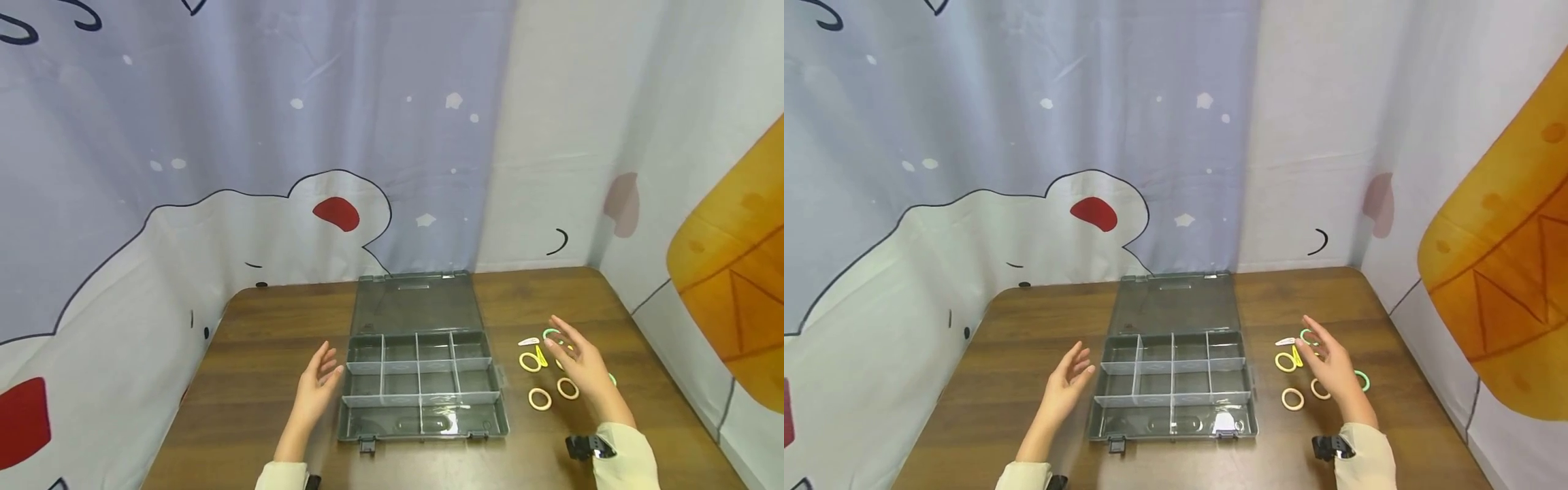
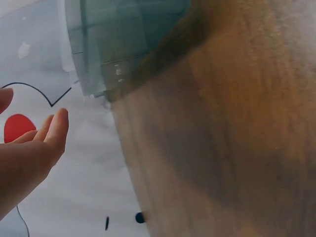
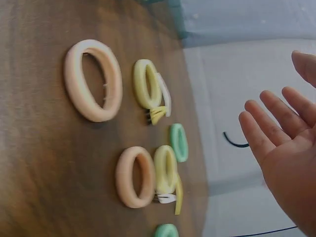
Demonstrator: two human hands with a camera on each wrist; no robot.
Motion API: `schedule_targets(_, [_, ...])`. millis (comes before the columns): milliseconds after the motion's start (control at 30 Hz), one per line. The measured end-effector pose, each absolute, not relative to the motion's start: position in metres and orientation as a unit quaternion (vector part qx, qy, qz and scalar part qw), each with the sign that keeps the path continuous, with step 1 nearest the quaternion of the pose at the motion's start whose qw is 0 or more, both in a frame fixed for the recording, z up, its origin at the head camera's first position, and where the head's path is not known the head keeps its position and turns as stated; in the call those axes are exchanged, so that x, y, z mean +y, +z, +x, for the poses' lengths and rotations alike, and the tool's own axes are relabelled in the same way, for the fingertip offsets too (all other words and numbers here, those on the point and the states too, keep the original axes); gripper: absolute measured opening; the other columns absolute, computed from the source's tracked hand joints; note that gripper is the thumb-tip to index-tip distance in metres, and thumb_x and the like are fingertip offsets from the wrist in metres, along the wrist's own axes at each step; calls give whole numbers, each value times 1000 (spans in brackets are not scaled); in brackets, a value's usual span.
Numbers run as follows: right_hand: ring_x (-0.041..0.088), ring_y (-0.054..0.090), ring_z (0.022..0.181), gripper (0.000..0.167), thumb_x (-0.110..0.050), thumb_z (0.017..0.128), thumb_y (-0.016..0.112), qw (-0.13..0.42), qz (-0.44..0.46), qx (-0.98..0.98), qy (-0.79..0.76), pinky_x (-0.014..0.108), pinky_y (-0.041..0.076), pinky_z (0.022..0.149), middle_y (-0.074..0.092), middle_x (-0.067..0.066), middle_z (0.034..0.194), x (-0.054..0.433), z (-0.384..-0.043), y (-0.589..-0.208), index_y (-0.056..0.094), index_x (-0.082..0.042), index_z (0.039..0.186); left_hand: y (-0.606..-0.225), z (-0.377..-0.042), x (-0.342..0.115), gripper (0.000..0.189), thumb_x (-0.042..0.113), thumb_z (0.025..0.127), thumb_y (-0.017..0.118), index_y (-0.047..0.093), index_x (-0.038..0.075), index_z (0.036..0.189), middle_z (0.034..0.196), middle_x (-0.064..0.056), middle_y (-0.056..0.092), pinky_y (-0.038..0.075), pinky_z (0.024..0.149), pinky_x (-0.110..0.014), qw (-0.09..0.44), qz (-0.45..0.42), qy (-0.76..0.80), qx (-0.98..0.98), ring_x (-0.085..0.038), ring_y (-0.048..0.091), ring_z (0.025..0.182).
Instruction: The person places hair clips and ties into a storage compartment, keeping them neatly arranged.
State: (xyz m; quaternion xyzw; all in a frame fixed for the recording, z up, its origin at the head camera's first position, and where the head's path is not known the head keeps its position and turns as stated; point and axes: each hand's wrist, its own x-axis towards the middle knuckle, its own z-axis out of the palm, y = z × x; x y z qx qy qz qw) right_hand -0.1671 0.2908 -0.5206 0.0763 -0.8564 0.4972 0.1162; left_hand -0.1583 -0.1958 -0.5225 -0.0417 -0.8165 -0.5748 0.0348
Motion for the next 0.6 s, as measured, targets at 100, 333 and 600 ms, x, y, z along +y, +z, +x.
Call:
schedule_targets(100, [-12, 46, 110, 54, -15, 99, 55, 93, 73, -853, 508, 2, 35, 87, 46, 29, 138, 294, -166, -533, 35, 2, 146, -527, -155, -196, 61, 7, 95, 58, 27, -7, 146, 140, -29, 43, 43, 101, -47, 15, -28, -580, -814, -42, 48, 123])
schedule_targets(333, [4, 55, 112, 57, -18, 97, 59, 54, 65, -855, 512, 9, 40, 88, 46, 30, 138, 293, -167, -548, 35, 3, 145, -537, -151, -202, 60, 5, 93, 61, 32, -7, 144, 139, -28, 46, 47, 97, -44, -37, -29, -607, -793, -42, 49, 121])
schedule_targets(600, [31, 57, 114, 58, -17, 94, 64, 20, 63, -864, 499, 15, 45, 84, 50, 28, 135, 292, -171, -557, 40, 3, 143, -542, -149, -219, 66, 10, 90, 67, 35, 2, 147, 151, -18, 35, 44, 100, -46, -128, -52, -615, -776, -39, 44, 127])
